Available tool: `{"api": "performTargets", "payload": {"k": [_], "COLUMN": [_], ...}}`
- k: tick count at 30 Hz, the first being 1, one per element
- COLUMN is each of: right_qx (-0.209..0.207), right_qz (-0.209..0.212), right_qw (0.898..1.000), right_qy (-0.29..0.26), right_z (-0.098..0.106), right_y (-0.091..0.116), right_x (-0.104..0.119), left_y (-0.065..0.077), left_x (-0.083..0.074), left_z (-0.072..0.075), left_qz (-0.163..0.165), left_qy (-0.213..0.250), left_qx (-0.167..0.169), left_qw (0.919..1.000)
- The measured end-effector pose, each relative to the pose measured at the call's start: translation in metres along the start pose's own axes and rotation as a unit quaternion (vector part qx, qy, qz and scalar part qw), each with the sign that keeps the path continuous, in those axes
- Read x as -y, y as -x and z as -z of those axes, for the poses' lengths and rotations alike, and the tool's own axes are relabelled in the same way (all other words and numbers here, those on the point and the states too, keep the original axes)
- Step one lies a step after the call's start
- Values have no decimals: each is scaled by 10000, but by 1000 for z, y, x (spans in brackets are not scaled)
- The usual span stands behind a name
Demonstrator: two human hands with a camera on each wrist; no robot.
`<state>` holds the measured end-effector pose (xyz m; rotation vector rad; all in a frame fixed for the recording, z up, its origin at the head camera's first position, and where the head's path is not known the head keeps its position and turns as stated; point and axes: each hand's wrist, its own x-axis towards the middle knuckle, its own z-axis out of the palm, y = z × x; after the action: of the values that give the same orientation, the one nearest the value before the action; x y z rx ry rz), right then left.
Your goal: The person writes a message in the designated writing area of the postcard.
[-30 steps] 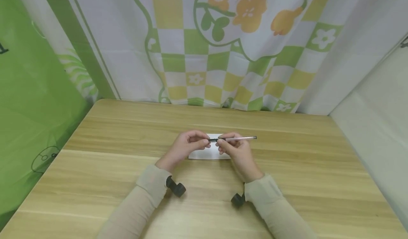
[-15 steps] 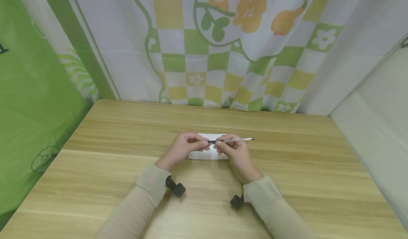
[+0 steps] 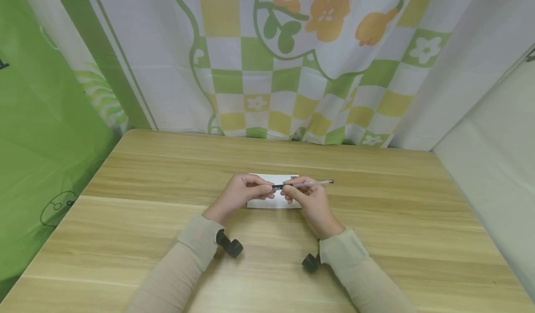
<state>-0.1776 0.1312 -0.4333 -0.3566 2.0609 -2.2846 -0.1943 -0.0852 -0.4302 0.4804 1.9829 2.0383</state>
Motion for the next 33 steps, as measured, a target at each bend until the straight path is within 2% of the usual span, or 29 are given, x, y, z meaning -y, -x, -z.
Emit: {"api": "performTargets", "payload": {"k": [10,18,21,26,33], "right_qx": [261,459,343,-80,-239], "right_qz": [252,455,560,630,605], "right_qw": [9993,9971,9971,9973,9976], "right_qy": [108,410,388,364,254], "right_z": [3,9,14,22,23], "right_y": [2,0,-2,-4,-6], "right_x": [4,5,6,11,11], "left_y": [1,-1,-1,-1,-2], "left_x": [0,4,4,5,5], "left_z": [1,0,2,8,9], "left_qz": [388,563,706,828,976], "left_qy": [343,719,856,993,1023], "left_qx": [27,122,24,-204,-291], "left_qw": [9987,9957,9938,9914,9895]}}
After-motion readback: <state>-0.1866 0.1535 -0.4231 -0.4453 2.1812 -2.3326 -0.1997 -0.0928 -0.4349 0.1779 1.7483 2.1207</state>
